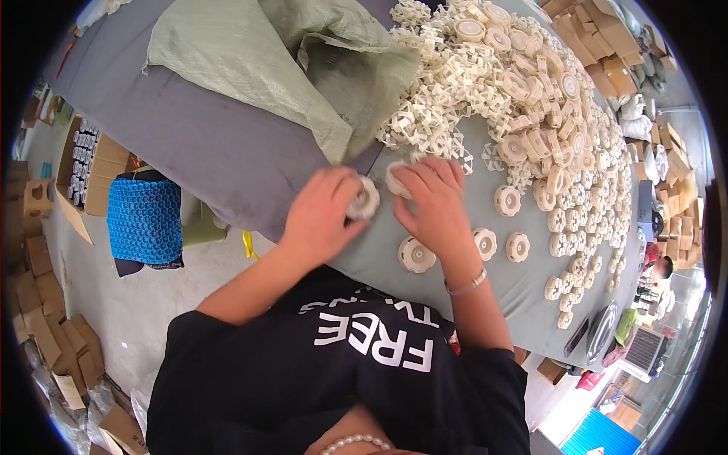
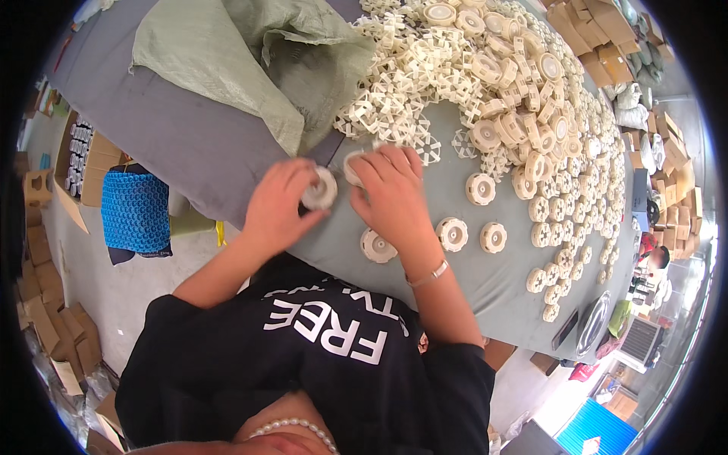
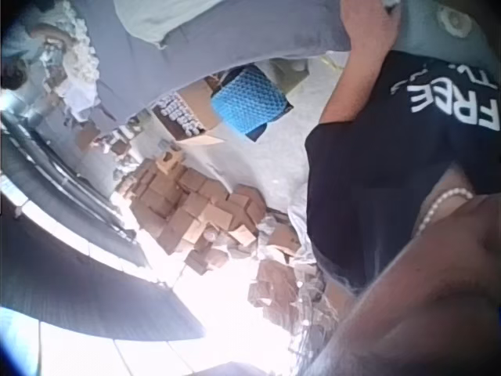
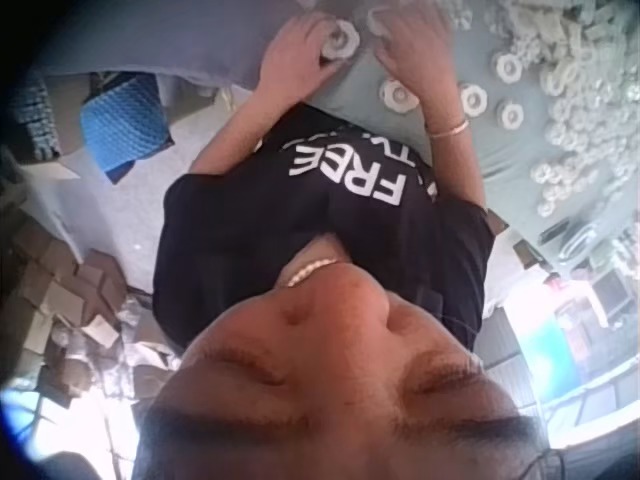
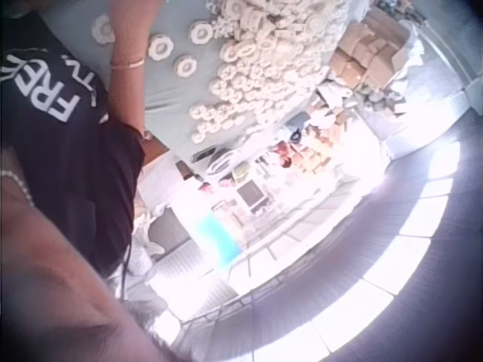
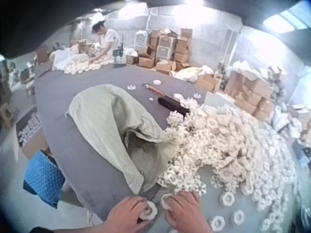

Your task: The person assembles small white plastic components on a table. They pick up a base piece, insert a metal spring, and then fit a cross-shaped plastic piece into the center. The person repeats this process for multiple units, organizing the finished assemblies on the table.

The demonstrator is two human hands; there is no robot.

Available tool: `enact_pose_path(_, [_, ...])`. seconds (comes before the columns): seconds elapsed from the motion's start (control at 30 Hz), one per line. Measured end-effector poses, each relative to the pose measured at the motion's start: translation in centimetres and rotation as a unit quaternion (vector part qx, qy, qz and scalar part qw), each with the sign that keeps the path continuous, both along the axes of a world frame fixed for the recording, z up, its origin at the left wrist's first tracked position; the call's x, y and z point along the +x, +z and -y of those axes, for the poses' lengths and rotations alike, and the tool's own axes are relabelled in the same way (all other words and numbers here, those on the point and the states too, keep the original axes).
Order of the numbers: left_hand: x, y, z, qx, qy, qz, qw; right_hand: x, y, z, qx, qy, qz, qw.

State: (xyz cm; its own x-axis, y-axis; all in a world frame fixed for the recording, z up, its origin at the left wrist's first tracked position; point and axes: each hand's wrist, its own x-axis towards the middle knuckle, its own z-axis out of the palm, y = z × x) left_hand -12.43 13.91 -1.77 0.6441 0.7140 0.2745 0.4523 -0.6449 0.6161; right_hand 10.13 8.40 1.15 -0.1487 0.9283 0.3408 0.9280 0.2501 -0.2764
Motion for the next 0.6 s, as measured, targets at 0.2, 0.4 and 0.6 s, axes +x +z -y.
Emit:
enact_pose_path(0.2, [1.5,-1.3,4.7,-0.042,-0.103,0.051,0.993,5.5,-0.5,6.5,-0.143,-0.179,-0.286,0.930])
enact_pose_path(0.4, [4.0,-1.4,3.4,-0.069,-0.079,0.064,0.992,3.6,1.2,2.9,0.015,-0.139,-0.086,0.986])
enact_pose_path(0.6, [7.6,-0.2,1.2,-0.152,-0.111,-0.079,0.979,1.7,-2.3,-3.8,-0.018,-0.075,0.050,0.996])
